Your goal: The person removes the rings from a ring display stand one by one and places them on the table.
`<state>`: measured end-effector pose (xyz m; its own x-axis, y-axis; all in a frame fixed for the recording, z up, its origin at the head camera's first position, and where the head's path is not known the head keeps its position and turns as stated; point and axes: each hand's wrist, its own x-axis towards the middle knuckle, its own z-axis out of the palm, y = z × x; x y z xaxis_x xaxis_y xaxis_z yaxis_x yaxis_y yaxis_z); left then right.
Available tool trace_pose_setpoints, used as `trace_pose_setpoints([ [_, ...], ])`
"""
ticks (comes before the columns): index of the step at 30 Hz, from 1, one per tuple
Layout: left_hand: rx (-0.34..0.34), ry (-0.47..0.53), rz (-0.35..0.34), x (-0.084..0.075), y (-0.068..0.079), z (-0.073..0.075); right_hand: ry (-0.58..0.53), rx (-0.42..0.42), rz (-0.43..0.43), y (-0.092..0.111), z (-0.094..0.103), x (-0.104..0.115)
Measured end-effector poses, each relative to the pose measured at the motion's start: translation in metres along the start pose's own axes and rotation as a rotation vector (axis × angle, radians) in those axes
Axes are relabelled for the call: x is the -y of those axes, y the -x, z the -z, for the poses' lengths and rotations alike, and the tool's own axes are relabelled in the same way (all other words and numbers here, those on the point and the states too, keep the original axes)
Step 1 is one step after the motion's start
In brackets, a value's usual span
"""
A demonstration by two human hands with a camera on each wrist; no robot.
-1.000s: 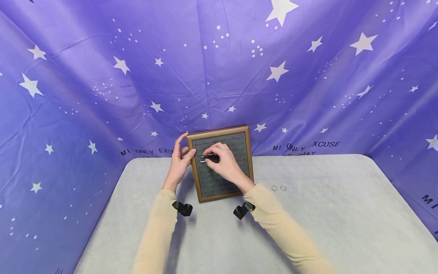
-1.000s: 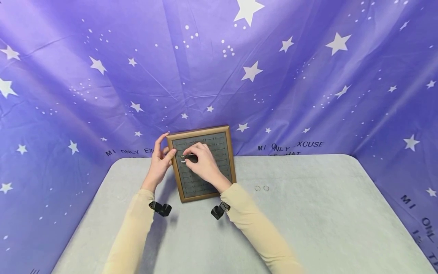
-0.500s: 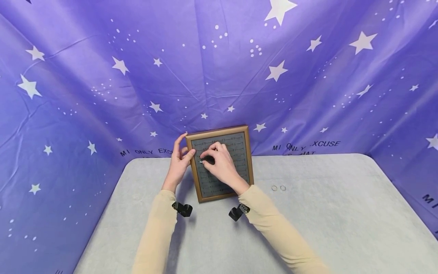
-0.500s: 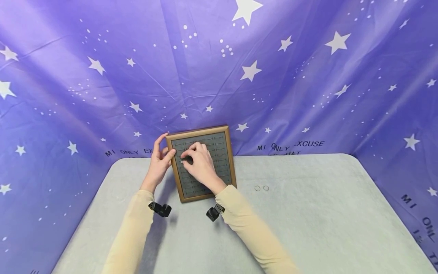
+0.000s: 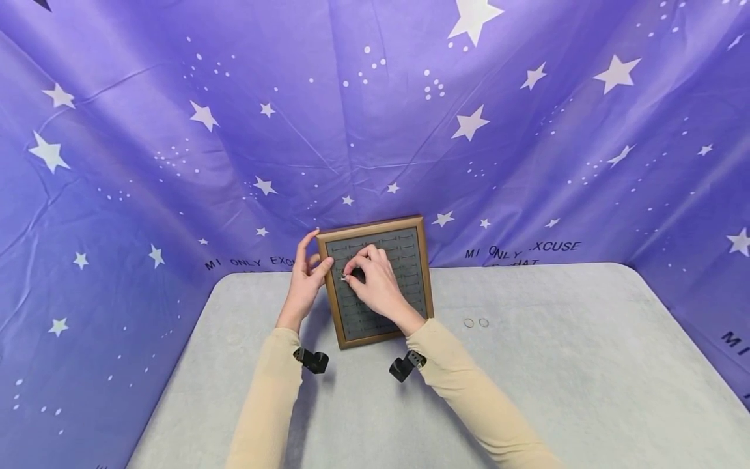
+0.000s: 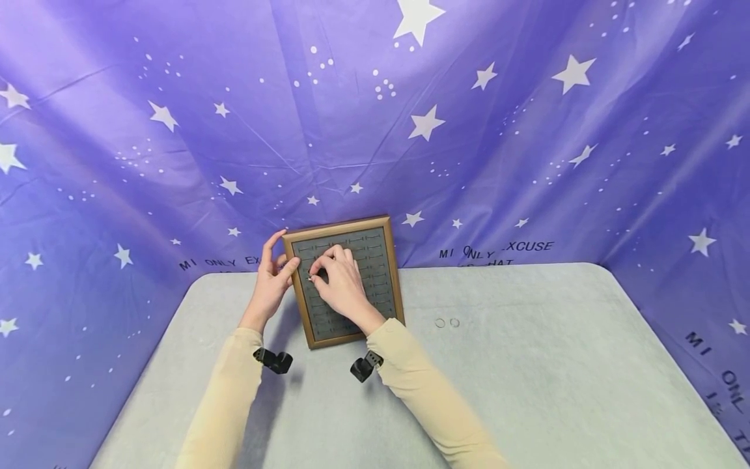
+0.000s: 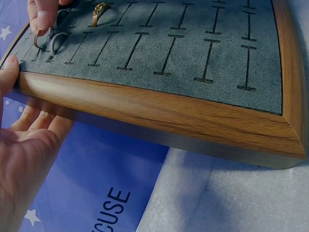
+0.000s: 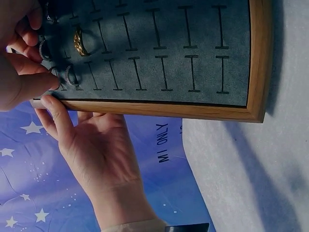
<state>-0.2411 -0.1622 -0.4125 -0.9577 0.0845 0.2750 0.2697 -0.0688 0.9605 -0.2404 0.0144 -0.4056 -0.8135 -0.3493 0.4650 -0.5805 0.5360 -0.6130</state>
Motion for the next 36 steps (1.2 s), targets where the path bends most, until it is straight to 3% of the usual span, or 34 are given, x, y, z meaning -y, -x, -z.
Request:
trace_pose_setpoints([
  [8, -0.002, -0.015, -0.009, 0.0, 0.0, -0.001, -0.204, 0.035, -0.003, 0.003, 0.008, -0.007],
  [11, -0.008, -0.01, -0.008, 0.008, -0.003, 0.002, -0.254, 0.044, -0.019, 0.004, 0.01, -0.008],
  [17, -0.033, 0.01, -0.013, 0.024, -0.008, 0.005, -0.321, 0.034, -0.033, 0.011, 0.019, -0.009],
  [30, -0.049, -0.002, -0.026, 0.024, -0.006, 0.002, -0.421, -0.028, -0.078, 0.036, 0.039, -0.022],
  [36, -0.053, -0.005, -0.031, 0.025, -0.007, 0.003, -0.451, -0.019, -0.1, 0.044, 0.045, -0.03],
])
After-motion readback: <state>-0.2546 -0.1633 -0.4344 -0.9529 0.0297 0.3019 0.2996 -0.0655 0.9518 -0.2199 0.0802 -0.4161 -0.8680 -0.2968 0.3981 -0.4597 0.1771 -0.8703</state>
